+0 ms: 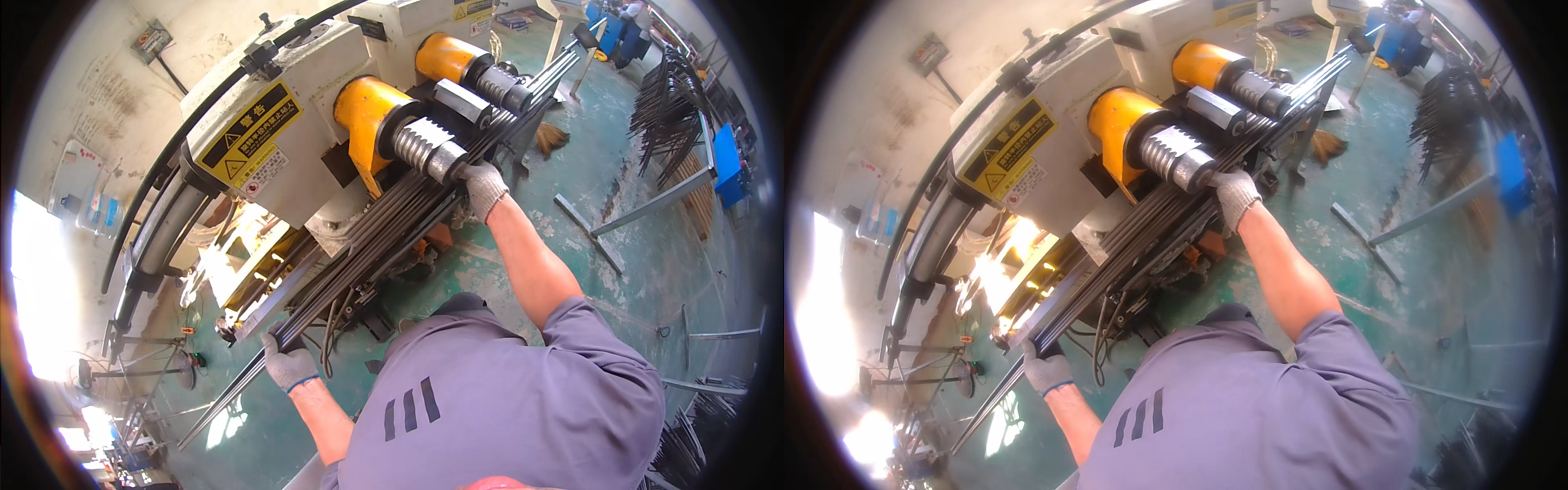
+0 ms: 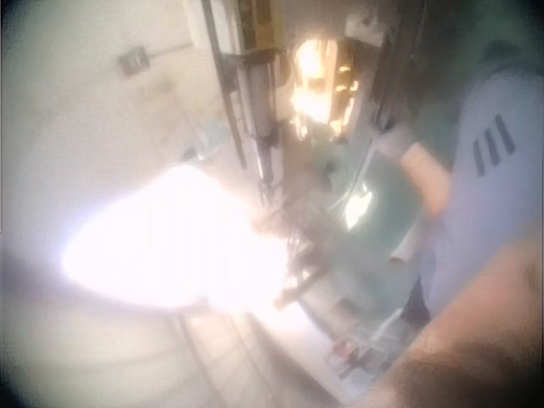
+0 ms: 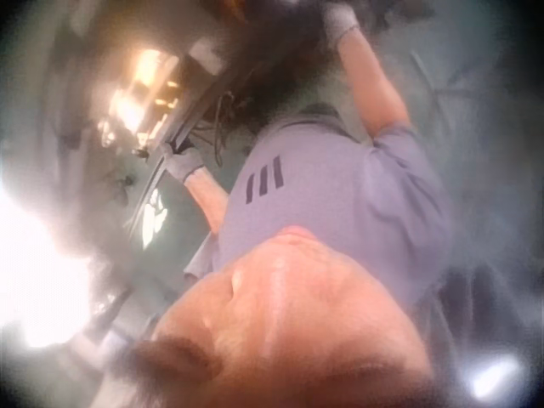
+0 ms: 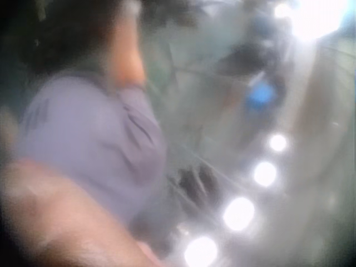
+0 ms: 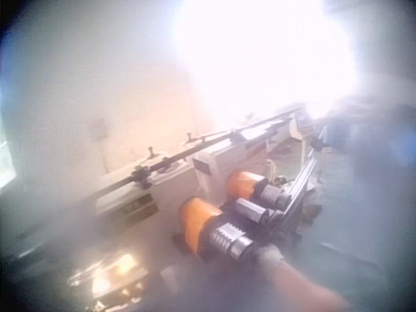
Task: The person picks up a bundle of metal rods from a rack, carries them to a machine, and feeds them into the rollers. They walk back to retrieve more rods and repeat the action.
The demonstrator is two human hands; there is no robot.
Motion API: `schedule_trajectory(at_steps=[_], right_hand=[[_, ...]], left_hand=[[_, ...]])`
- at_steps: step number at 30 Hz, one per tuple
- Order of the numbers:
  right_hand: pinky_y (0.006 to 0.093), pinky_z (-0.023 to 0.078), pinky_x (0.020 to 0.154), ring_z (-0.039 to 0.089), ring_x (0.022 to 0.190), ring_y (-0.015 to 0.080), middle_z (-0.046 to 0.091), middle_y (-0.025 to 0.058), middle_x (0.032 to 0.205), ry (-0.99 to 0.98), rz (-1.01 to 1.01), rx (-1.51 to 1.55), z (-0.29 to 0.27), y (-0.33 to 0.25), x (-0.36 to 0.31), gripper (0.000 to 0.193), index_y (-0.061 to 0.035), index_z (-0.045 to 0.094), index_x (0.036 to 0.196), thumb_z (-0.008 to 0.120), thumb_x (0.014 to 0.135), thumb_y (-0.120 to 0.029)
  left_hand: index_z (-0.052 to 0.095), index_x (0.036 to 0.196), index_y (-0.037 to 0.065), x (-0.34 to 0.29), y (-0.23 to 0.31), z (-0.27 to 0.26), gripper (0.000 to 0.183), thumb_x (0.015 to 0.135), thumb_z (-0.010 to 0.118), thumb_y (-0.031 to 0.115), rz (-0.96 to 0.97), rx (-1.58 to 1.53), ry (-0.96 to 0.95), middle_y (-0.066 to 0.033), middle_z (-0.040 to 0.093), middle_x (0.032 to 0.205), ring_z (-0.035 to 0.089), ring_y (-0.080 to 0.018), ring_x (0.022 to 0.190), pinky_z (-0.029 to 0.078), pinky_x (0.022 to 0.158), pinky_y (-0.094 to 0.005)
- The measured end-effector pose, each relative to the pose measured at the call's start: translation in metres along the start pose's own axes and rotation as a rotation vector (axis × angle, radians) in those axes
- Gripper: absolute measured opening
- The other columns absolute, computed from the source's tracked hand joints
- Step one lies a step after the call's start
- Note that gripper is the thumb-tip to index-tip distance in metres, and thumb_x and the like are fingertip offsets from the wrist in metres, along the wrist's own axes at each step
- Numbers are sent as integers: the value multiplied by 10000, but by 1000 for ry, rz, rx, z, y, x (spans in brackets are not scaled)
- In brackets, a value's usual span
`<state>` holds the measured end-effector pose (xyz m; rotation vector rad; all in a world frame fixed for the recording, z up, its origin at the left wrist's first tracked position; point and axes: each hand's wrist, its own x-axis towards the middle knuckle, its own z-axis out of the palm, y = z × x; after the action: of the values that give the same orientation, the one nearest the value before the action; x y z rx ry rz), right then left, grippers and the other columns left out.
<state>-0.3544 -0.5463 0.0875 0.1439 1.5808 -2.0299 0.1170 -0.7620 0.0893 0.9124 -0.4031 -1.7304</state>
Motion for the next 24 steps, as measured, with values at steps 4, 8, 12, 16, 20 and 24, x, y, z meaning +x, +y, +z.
schedule_trajectory(at_steps=[4,8,12,16,20,24], right_hand=[[398,560,1003,697,1217,276,741,149,1321,1,-134,-556,2,9,21,386,-46,679,1404,672,1030,-142],[319,572,992,722,1239,207,774,94,1267,-152,-418,-2190,3,-3,34,295,-112,764,1301,666,1026,-155],[303,592,903,772,1105,176,814,82,1076,6,-753,-2202,-8,17,40,236,-107,785,1192,627,1020,-74],[328,587,756,783,852,239,781,164,916,-113,-835,-904,-21,53,76,209,16,747,1162,609,1016,-41],[377,532,631,708,633,274,728,183,830,-253,-1293,-299,-18,80,103,271,80,715,1184,525,999,29],[368,525,634,705,659,254,731,167,851,-30,-435,3,-6,65,74,321,73,717,1250,514,1011,3]], left_hand=[[697,1161,-28,7,-29,32,354,1159,572,304,-95,-41,-27,-199,744,1187,703,-364,1172,572,1102,-535],[710,1205,-6,3,-42,52,337,1151,574,297,-188,-26,-168,-163,751,1234,699,-343,1198,533,1143,-549],[687,1323,-47,4,-22,39,391,1167,512,266,-117,-39,-361,-167,730,1312,688,-317,1239,528,1168,-501],[688,1295,-40,17,4,15,371,1159,531,268,27,-71,-47,-180,750,1282,716,-347,1216,554,1138,-532],[705,1266,-44,27,-18,19,338,1151,560,239,-45,-136,58,-187,759,1247,718,-344,1214,566,1134,-519],[704,1290,-10,12,-67,51,330,1134,622,268,-136,-92,-133,-167,756,1273,709,-348,1231,562,1136,-541]])
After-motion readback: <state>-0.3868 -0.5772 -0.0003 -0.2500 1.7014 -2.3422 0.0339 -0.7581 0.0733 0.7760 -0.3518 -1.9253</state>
